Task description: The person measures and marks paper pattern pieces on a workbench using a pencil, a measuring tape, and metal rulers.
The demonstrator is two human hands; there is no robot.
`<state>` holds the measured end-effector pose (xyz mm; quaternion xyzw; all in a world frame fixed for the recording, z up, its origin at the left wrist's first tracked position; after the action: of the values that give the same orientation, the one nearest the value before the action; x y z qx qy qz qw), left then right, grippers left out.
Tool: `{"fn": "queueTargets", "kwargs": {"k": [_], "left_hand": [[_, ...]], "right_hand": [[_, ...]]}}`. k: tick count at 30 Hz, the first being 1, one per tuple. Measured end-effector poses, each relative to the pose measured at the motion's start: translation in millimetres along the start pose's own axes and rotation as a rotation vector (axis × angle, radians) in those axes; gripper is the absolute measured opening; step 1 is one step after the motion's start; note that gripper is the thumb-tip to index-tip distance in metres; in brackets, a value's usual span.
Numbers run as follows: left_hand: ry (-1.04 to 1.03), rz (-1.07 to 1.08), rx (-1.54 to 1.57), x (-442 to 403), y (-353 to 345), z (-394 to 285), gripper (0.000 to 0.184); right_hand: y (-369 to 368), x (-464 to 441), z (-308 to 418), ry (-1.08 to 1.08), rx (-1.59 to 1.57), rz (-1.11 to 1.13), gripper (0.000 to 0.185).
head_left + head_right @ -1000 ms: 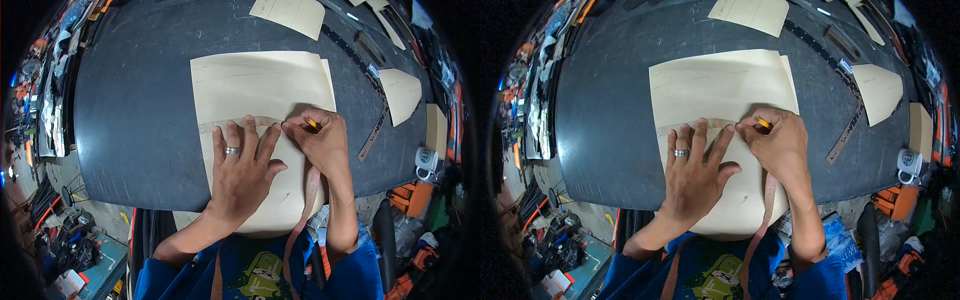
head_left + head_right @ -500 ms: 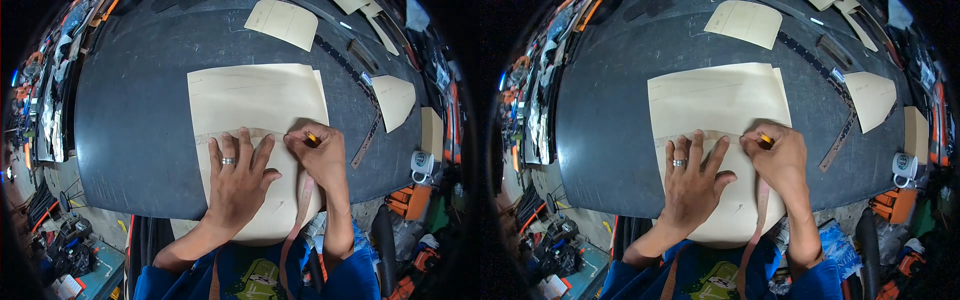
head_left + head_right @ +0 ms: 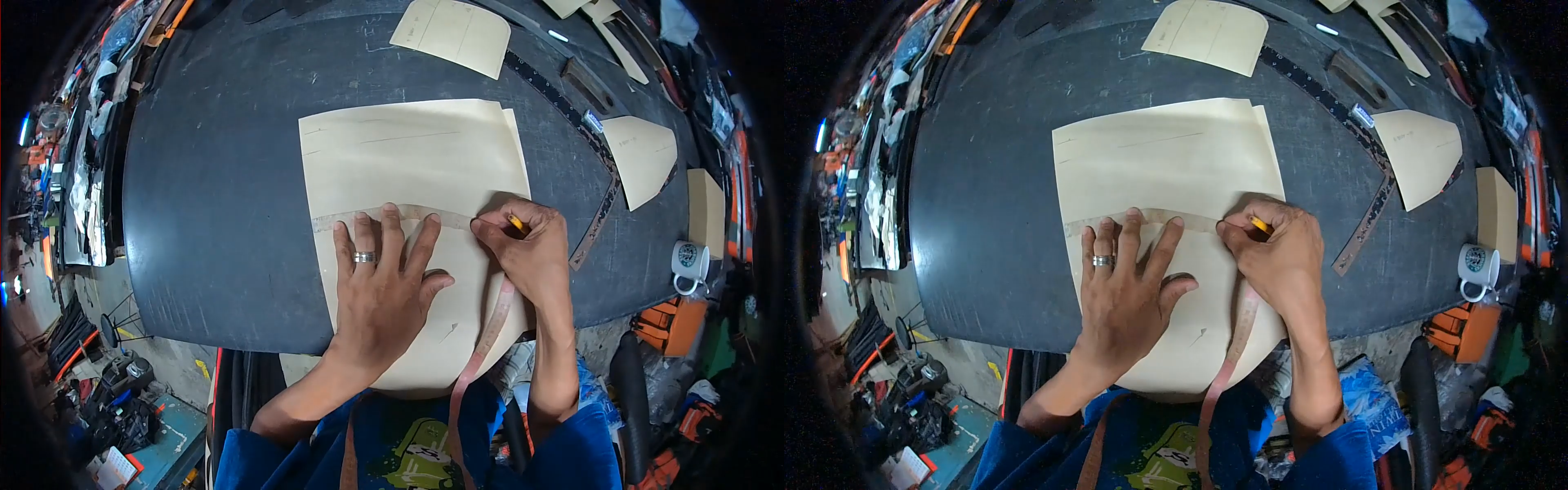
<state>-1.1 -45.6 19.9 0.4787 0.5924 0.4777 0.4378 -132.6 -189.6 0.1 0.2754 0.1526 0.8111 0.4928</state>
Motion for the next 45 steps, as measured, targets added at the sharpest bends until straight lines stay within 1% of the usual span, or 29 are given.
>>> {"fn": "queueTargets", "kwargs": {"k": [6,10,30,45], "left_hand": [[-0.006,-0.013,-0.015,1.1,-1.3,0.0,0.066],[-0.020,-0.031,-0.011,2.8,-2.6,0.5,0.067],[-0.040,-0.081,0.017,3.9,-0.9,-0.9,0.070],[-0.020,-0.049,-0.002,-1.2,-2.1,-8.4,0.071]], "right_hand": [[0.1,0.2,0.3,0.032,0.013,0.000,0.005],[1.1,0.6,-1.3,0.010,0.019,-0.006,0.005],[1.0,0.2,-3.1,0.037,0.031,-0.015,0.007],[1.8,1.0,-0.2,0.063,0.035,-0.023,0.009]]}}
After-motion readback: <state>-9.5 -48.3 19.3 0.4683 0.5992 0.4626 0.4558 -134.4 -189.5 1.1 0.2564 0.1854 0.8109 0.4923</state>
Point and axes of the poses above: each hand's wrist, its own x-axis away from the middle knuckle, its own y-axis out of the back of the hand, z = x × y, the point moved 10 cm from there along -x, towards the middle knuckle, and after that the axes turned 4 degrees about -y, right-handed, at the moved point
